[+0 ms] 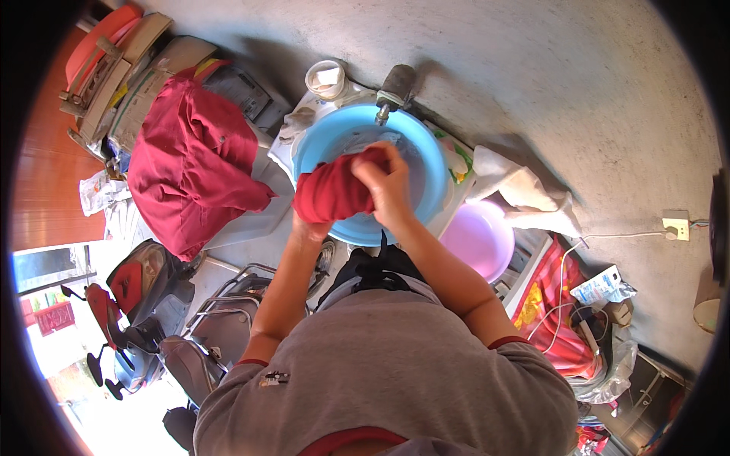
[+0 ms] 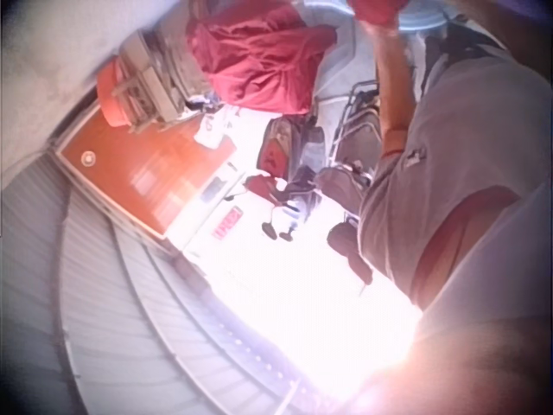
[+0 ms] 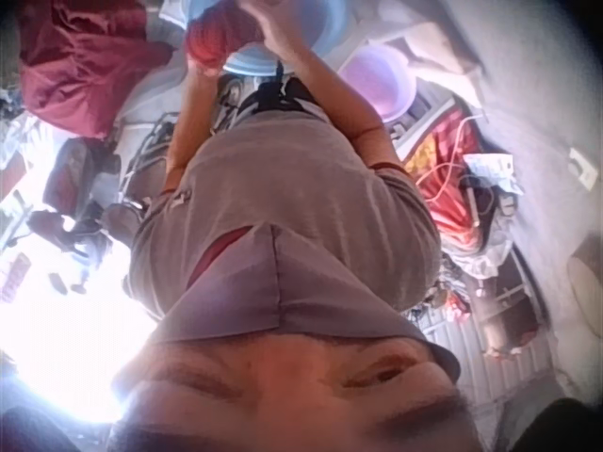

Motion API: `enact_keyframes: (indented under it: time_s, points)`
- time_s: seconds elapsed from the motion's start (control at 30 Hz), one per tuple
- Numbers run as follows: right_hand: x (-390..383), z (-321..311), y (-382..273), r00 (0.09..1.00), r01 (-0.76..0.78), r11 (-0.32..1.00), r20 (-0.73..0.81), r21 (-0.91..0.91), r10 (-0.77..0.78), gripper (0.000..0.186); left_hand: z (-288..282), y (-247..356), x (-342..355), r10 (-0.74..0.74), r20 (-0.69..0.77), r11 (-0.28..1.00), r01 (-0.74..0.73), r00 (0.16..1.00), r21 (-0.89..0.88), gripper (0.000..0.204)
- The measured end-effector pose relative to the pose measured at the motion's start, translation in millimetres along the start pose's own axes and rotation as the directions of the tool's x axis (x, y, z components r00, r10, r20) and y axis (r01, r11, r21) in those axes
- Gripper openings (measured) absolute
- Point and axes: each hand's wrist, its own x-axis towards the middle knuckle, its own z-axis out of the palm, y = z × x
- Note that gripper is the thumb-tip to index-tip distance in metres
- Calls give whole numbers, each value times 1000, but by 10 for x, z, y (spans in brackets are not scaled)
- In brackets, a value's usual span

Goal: The person washes a red cloth and a grey towel by hand in a blue basin filled with water. They rinse the items, wring them out, and then carry the basin outside to hang the wet clothes on a drying rack.

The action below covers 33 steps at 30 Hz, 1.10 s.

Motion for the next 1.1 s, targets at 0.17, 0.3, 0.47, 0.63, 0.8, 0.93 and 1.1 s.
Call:
enact_keyframes:
  time_s: [0.17, 0.3, 0.47, 0.63, 0.8, 0.93, 1.1]
  points:
    - [321, -312, -49, 893, -448, 754, 203, 481, 402, 20, 188, 583, 153, 309, -174, 943, -326, 935, -75, 33]
    - [612, -275, -249, 717, -697, 684, 217, 214, 663, 18, 407, 945, 296, 620, 188, 575, -604, 762, 551, 31]
    - [929, -444, -12, 525, -736, 643, 422, -211, 739, 21, 793, 969, 257, 486, 712, 259, -862, 507, 436, 35]
    - [1075, -246, 217, 534, -226, 474, 299, -851, 791, 17, 903, 386, 339, 158, 981, 213, -974, 115, 80, 20]
    - [1085, 113, 715, 716, 153, 135, 204, -979, 667, 19, 857, -439, 430, -286, 953, 226, -974, -100, -35, 16]
    - [1170, 94, 1140, 835, 106, 76, 131, -991, 534, 33, 673, -1024, 597, -707, 706, 206, -949, 24, 239, 30]
    - [1169, -78, 1040, 719, -12, 376, 253, -927, 647, 27, 651, -752, 329, -349, 884, 272, -869, 312, 414, 30]
